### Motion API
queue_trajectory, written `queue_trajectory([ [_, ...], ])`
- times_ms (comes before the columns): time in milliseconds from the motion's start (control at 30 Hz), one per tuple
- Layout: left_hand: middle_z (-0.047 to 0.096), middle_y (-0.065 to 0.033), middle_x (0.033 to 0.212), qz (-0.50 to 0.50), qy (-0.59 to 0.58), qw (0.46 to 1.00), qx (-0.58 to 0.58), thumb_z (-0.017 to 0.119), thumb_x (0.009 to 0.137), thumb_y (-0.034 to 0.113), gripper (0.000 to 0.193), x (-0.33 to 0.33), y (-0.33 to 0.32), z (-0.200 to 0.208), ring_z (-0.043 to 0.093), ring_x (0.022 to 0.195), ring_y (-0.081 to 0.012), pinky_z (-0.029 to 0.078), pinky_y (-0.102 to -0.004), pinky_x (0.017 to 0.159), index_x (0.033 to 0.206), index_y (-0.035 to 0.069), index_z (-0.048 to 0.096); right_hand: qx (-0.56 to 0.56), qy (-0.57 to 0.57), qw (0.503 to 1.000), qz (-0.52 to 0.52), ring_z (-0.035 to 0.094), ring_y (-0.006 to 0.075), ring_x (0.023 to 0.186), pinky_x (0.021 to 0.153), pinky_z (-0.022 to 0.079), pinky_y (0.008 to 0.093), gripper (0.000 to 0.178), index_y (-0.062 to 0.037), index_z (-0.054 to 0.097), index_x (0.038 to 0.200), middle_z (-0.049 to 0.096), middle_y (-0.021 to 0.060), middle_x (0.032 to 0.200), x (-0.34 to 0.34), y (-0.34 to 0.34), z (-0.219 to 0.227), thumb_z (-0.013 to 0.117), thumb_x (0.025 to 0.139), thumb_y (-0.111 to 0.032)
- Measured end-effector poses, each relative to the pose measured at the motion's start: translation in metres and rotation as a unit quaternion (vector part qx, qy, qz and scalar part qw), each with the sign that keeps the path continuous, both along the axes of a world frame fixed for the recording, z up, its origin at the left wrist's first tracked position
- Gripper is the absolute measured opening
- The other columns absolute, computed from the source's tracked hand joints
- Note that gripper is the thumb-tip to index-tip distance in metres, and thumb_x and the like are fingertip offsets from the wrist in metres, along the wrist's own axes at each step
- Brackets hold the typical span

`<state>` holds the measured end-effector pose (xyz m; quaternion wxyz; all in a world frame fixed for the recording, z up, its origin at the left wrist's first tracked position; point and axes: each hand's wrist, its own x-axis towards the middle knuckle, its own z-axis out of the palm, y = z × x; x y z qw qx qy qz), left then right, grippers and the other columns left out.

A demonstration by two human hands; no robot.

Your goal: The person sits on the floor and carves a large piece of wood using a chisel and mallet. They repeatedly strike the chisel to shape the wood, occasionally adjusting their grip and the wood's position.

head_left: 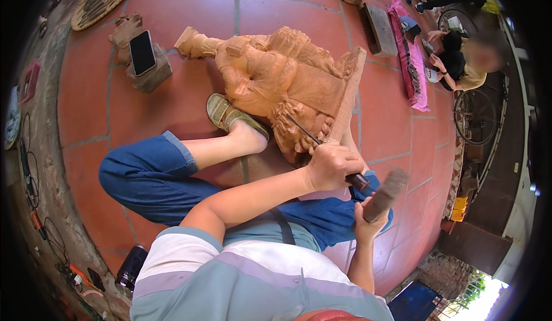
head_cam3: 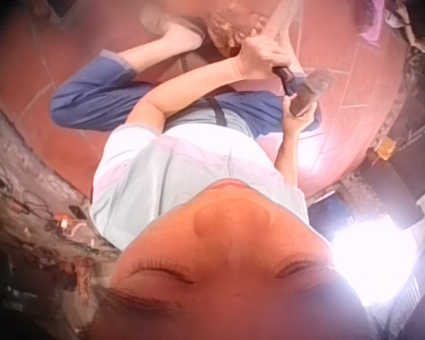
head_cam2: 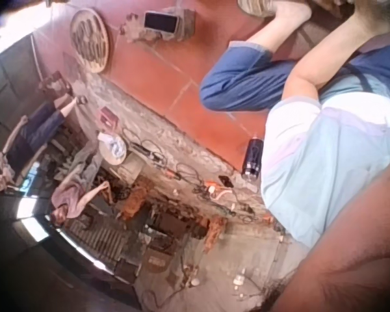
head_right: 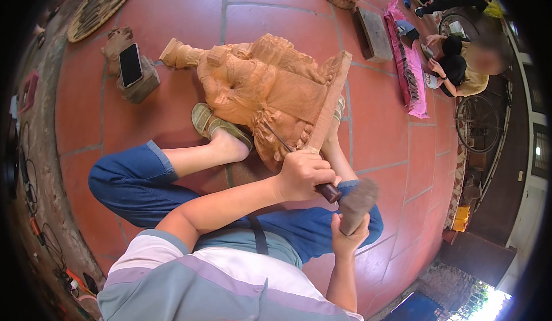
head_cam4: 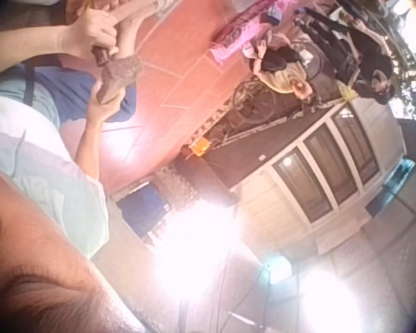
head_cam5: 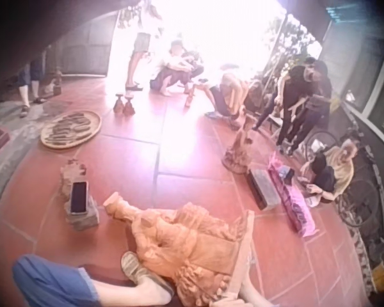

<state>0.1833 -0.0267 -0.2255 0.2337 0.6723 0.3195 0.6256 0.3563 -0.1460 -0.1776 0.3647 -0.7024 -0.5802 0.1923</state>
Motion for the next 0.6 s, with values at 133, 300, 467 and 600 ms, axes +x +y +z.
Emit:
queue_trajectory([
  [133, 0.050, 0.0004, 0.055, -0.007, -0.002, 1.000, -0.006, 0.073, 0.072, 0.024, 0.025, 0.004, -0.003, -0.005, 0.053, 0.052, -0.0172, 0.040, -0.0312, 0.050, 0.059, 0.014, 0.055, 0.015, 0.103, 0.994, -0.034, 0.054, 0.0109, 0.071, 0.074, 0.045, 0.0267, 0.048, 0.0026, 0.047, 0.114, 0.056, 0.0047, 0.077, -0.013, 0.010, 0.015, 0.069, 0.072, 0.008],
  [300, 0.049, -0.0003, 0.054, 0.000, -0.026, 1.000, -0.001, 0.075, 0.070, 0.023, 0.024, 0.002, 0.000, -0.002, 0.053, 0.051, -0.0180, 0.038, -0.0310, 0.049, 0.059, 0.013, 0.055, 0.057, 0.137, 0.988, -0.045, 0.054, 0.0126, 0.070, 0.079, 0.044, 0.0265, 0.048, 0.0019, 0.045, 0.114, 0.057, 0.0054, 0.077, -0.018, 0.011, 0.023, 0.069, 0.072, 0.006],
  [467, 0.053, -0.0012, 0.058, -0.015, -0.039, 0.999, -0.016, 0.073, 0.064, 0.019, 0.018, -0.022, 0.001, -0.001, 0.057, 0.056, -0.0201, 0.041, -0.0325, 0.051, 0.061, 0.015, 0.055, 0.045, -0.197, 0.975, 0.092, 0.055, 0.0156, 0.068, 0.079, 0.045, 0.0283, 0.054, 0.0001, 0.039, 0.119, 0.055, 0.0048, 0.076, 0.014, 0.001, 0.001, 0.068, 0.073, 0.003],
  [600, 0.052, -0.0018, 0.057, -0.003, -0.049, 0.999, -0.010, 0.074, 0.065, 0.020, 0.022, -0.019, 0.000, -0.004, 0.056, 0.055, -0.0217, 0.040, -0.0328, 0.050, 0.059, 0.014, 0.053, 0.108, -0.050, 0.992, 0.049, 0.063, 0.0186, 0.077, 0.078, 0.050, 0.0308, 0.046, -0.0018, 0.050, 0.112, 0.063, 0.0100, 0.085, -0.003, 0.007, 0.006, 0.070, 0.071, 0.003],
])
